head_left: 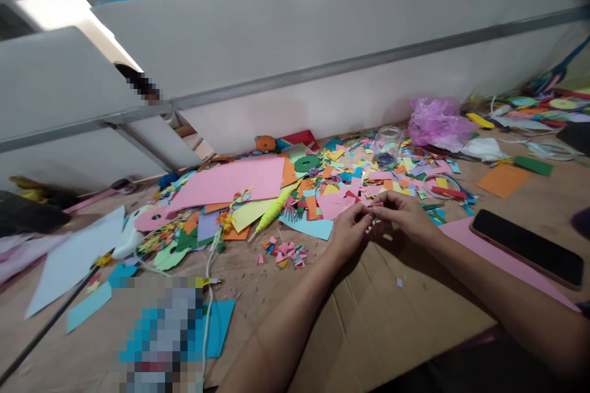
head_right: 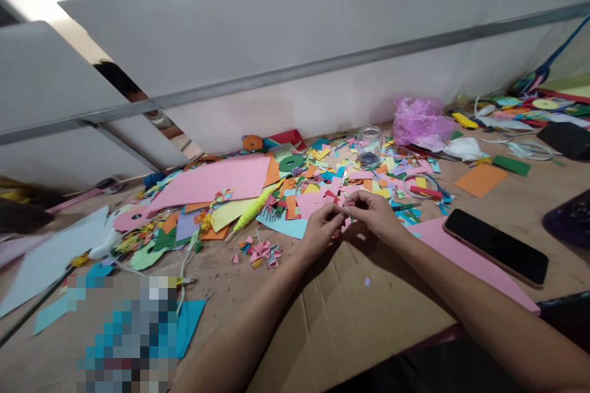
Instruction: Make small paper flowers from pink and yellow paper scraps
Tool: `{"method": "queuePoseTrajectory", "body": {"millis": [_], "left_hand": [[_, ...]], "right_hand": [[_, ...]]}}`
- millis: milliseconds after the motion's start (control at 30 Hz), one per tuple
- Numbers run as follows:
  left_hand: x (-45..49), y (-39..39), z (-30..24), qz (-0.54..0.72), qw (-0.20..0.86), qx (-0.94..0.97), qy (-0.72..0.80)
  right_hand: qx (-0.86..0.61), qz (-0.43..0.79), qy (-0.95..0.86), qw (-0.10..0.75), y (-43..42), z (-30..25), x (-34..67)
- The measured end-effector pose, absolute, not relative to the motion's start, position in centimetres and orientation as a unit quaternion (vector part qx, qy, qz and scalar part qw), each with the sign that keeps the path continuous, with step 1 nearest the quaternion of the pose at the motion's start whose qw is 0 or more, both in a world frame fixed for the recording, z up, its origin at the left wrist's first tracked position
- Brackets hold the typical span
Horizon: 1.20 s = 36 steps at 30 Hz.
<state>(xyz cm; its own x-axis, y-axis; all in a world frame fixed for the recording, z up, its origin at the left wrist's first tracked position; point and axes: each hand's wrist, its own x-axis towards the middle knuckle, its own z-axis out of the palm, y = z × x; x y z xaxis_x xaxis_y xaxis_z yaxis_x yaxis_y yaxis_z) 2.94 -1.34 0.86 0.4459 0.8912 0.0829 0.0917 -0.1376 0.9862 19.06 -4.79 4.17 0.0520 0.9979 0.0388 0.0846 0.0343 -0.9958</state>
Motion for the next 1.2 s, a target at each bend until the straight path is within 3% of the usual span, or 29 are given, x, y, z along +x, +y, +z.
{"method": "queuePoseTrajectory", "body": {"millis": [167, 533, 667, 767, 933, 1200], "left_hand": [[3.0, -1.3, 0.9, 0.370, 0.544, 0.670, 0.344], [2.8, -1.0, 0.9, 0.411, 0.582, 0.622, 0.324], [3.1, -0.7, 0.9, 0.426, 0.610, 0.583, 0.326], [3.2, -0.8, 0.9, 0.418, 0.659, 0.527, 0.337], [3.1, -1.3, 1.1, 0.346, 0.723, 0.485, 0.350], [2.9, -0.8, 1.1, 0.392, 0.730, 0.433, 0.356]], "right_hand": [[-0.534, 0.410, -0.548, 0.497, -4.7, 4.0, 19.2], [-0.497, 0.487, -0.490, 0.526, -4.9, 4.5, 19.2], [-0.494, 0.414, -0.547, 0.535, -4.7, 4.1, 19.6], [-0.485, 0.291, -0.623, 0.540, -4.6, 3.9, 19.9], [-0.461, 0.141, -0.723, 0.495, -4.8, 3.8, 19.8], [-0.450, 0.210, -0.741, 0.451, -4.5, 3.6, 20.2]]}}
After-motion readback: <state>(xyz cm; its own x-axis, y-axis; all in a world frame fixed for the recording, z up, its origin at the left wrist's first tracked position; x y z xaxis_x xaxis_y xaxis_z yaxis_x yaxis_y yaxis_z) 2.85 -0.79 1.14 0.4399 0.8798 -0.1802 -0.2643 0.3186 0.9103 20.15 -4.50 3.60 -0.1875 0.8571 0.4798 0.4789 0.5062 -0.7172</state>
